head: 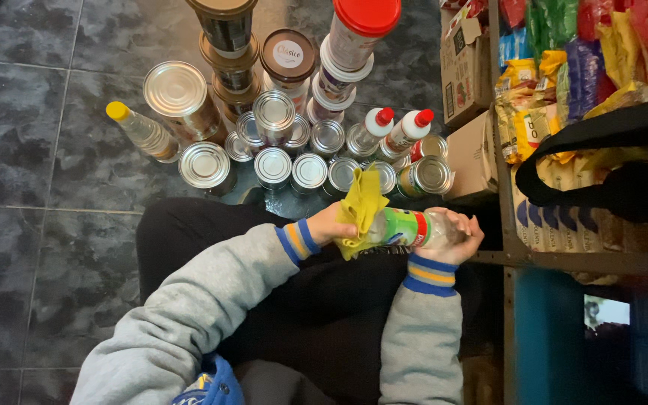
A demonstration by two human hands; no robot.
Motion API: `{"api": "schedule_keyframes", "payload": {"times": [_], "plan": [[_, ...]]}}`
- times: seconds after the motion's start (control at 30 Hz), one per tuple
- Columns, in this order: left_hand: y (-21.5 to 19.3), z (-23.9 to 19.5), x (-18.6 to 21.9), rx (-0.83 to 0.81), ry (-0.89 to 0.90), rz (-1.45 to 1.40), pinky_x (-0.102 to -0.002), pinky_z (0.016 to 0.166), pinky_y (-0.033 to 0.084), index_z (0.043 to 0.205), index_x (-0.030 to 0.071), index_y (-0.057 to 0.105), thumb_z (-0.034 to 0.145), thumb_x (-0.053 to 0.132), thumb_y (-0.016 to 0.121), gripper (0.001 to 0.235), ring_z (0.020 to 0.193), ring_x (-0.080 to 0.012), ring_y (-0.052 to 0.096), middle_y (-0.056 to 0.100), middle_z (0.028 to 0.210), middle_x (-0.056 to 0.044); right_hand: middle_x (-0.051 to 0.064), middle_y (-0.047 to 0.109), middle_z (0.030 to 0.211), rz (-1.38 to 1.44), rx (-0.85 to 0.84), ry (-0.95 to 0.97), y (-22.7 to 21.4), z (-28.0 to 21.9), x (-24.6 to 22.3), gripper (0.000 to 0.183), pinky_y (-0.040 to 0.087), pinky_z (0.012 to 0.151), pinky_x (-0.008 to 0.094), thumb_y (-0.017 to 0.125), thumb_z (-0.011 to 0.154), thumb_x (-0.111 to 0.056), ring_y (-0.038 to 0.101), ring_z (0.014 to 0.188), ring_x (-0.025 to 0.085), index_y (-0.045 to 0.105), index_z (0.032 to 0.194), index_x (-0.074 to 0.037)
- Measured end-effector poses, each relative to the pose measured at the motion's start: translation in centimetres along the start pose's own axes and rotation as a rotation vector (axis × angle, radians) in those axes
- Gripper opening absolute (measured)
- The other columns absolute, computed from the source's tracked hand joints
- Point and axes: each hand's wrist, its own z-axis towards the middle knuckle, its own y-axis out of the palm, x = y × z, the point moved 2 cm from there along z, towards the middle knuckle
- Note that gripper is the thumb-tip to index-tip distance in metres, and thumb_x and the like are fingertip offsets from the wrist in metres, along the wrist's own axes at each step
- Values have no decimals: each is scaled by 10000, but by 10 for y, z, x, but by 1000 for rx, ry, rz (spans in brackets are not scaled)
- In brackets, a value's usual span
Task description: The person wipes down several glass and plastic bottles with a yellow cloth, holding them one at a time while seated on the floor before placing them back among other canned and bottled goods.
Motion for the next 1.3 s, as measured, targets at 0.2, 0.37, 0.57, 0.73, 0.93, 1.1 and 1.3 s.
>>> {"api": "schedule_keyframes", "payload": {"times": [0.2,0.37,0.57,0.73,0.93,1.1,1.3], "plan": [[24,7,26,221,-183,-8,-494,520,697,1314,-54,596,1071,699,683,796,749,-392,833,795,981,-303,-164,577,642,-41,44,-8,11,-5,8,391,563,1094,334,727,996,-286,724,831,54,526,660,-284],[19,-4,22,216,-269,-172,-562,725,679,1421,-18,623,1072,752,626,845,1019,-386,801,773,1227,-286,-153,545,646,-90,-4,18,13,-7,2,397,544,1087,344,683,1027,-310,698,834,64,500,675,-278],[27,-18,49,182,-493,-81,-583,614,656,1210,-83,673,1067,632,698,730,821,-445,784,770,1048,-363,-140,559,667,-220,-84,5,27,-18,1,395,522,1063,351,634,1062,-338,690,833,72,506,693,-281],[-15,-1,13,269,-414,199,-538,453,635,1061,-140,739,933,425,943,614,612,-429,800,779,787,-322,-119,532,653,-237,4,-50,23,-15,0,391,566,1039,366,655,1040,-333,680,797,107,481,696,-269],[14,-14,47,166,172,1233,-480,945,692,1474,225,653,675,664,986,970,1029,-396,828,837,1141,-155,-111,574,653,-192,105,-78,23,-15,8,384,591,1060,387,717,1009,-332,732,821,139,514,689,-266],[2,-20,29,142,798,1556,-454,1010,655,1579,141,640,709,770,891,1103,1108,-333,758,716,1269,-136,-110,530,654,-166,107,-42,21,-14,11,375,572,1080,402,706,1001,-302,683,828,144,504,689,-255],[37,-25,47,487,-153,677,-407,698,657,1176,98,777,896,654,891,632,793,-240,779,795,885,-127,-92,507,670,-288,-11,-100,28,-20,14,357,569,1065,390,642,994,-328,666,821,140,442,706,-263]]}}
